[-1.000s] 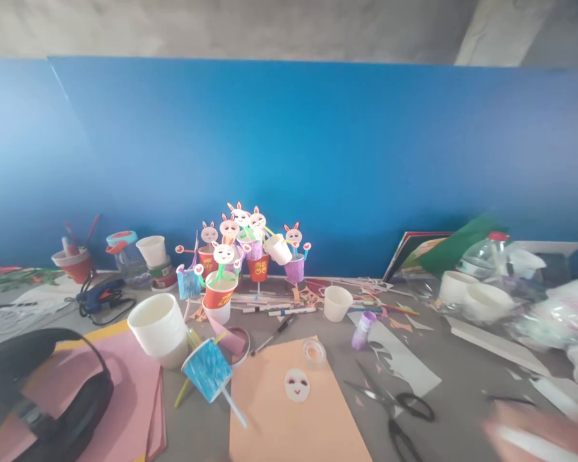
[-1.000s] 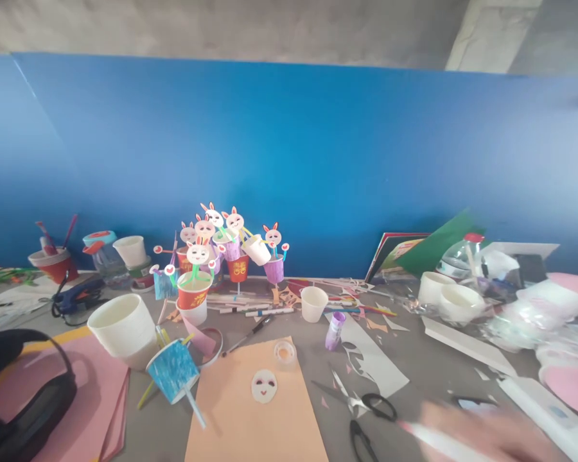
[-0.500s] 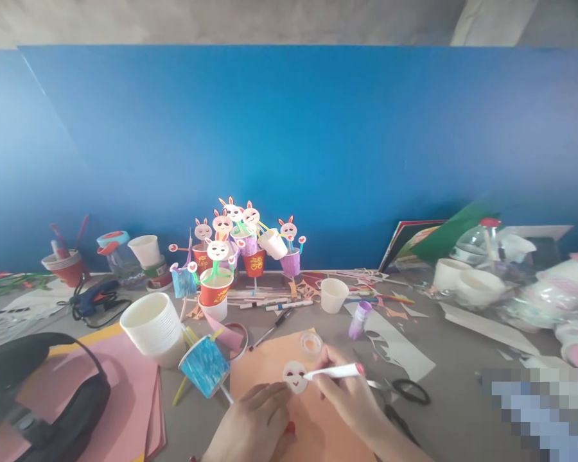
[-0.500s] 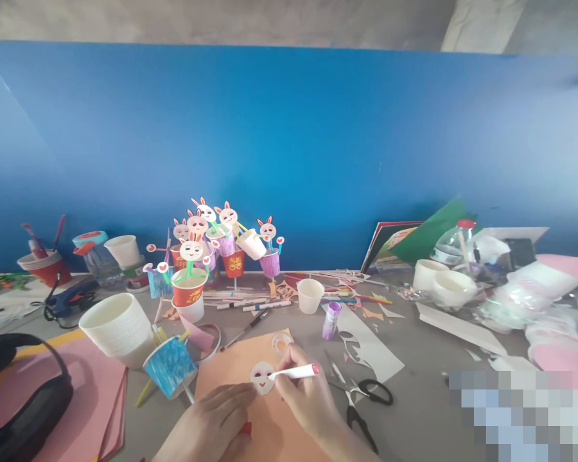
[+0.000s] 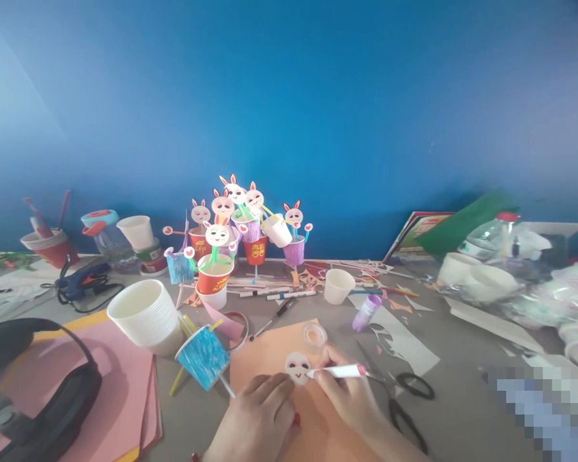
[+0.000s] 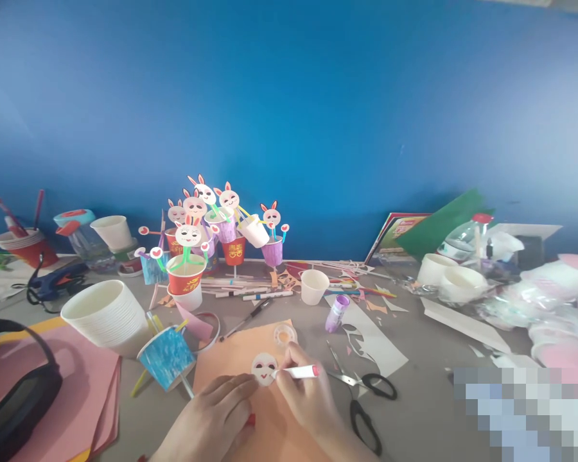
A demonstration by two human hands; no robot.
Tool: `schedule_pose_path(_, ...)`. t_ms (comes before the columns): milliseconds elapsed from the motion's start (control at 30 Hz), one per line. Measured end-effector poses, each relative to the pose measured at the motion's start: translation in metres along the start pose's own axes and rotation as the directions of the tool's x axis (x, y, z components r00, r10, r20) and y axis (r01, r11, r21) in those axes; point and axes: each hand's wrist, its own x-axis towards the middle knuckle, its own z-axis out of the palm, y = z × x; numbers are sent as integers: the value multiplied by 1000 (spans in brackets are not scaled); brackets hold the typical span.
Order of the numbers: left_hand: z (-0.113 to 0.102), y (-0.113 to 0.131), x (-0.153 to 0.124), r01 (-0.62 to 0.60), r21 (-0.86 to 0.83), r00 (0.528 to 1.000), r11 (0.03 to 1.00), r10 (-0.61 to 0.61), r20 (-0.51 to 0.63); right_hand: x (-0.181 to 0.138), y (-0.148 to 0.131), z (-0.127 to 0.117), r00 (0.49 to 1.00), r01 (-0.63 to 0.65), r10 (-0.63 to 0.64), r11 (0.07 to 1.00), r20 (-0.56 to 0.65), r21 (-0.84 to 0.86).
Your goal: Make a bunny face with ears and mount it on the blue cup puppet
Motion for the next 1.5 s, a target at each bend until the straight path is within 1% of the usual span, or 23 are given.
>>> schedule_pose_path(100,2,0,0,6,0,1000,1000,-6,-22,0,1,0,1000,-12,12,1000,14,3)
schedule_pose_path(233,16,-2,-4,5,-22,995,1000,-7,-99,0,-2,0,1000,-19,19,1000,18,-15)
schedule_pose_path(333,24,-4,-8,32,-52,995,998,-37,-97,0,-3,0,1000,6,-6,999,14,-37)
schedule_pose_path(400,26,-5,-9,26,-74,995,997,-33,-93,1,-3,0,1000,11,-10,998,13,-55)
schedule_pose_path(500,25,-5,-10,30,-99,996,995,-39,-82,0,-3,1,1000,4,-3,998,18,-69)
schedule_pose_path(567,25,-5,-10,39,-103,994,994,-50,-101,-1,-4,0,1000,-5,6,999,11,-49)
schedule_pose_path(700,25,-5,-10,24,-92,992,996,-35,-122,-1,-5,0,1000,-22,22,1000,-22,-5)
schedule_pose_path(900,23,-6,-10,11,-49,997,999,-15,-80,1,-3,1,1000,-1,0,999,-10,-54)
schedule_pose_path(1033,22,-5,-8,21,-66,994,998,-27,-105,-1,0,1,1000,-1,1,997,0,-80)
schedule_pose_path(1133,16,-4,-4,9,-52,990,999,-16,-137,-2,2,1,999,-26,25,999,-44,-22)
schedule_pose_path(1233,8,-3,-1,12,-52,996,999,-17,-92,-3,2,0,996,-55,58,998,-64,41)
schedule_pose_path(1333,3,-2,0,19,-55,998,998,-22,-54,-2,-4,-2,998,-44,47,997,-42,58)
schedule_pose_path(1433,5,-1,-1,-2,-40,996,999,-2,-89,0,-14,-4,999,-25,22,995,31,93)
schedule_pose_path(1500,7,-1,-1,-7,-18,995,1000,5,-102,0,-18,-3,996,-44,32,988,83,151)
